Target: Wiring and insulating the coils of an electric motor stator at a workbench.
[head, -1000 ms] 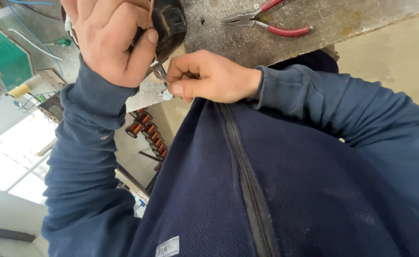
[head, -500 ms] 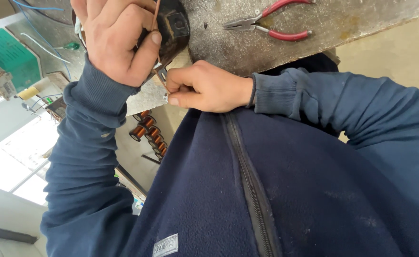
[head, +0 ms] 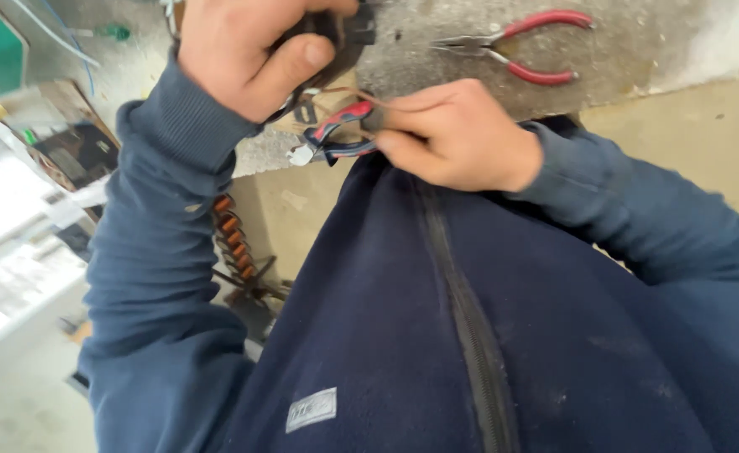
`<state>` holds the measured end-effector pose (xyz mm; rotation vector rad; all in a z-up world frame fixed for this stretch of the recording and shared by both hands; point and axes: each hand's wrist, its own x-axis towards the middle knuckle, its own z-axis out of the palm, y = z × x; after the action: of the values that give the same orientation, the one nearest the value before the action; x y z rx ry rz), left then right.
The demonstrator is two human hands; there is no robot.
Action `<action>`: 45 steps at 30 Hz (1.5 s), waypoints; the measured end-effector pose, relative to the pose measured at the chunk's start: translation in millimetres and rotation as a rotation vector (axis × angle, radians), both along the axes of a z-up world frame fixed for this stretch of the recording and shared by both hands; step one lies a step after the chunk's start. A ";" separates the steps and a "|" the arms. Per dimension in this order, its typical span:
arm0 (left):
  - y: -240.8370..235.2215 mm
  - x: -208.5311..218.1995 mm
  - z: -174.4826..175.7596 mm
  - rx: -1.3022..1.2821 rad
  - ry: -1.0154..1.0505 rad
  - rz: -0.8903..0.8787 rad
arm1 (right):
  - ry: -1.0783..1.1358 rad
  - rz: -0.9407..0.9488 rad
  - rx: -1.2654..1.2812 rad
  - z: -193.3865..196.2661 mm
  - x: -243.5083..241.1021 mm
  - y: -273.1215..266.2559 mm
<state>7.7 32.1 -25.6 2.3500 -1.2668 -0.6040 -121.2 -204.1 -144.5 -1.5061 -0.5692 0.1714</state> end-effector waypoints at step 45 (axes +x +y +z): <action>176.7 -61.2 62.4 -0.651 -0.092 0.559 | -0.196 -0.788 -0.902 24.0 -71.9 -16.5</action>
<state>-53.4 208.8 36.8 2.0269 -0.6348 0.0935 -193.1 -220.6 -120.4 -2.5313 0.0247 -0.3921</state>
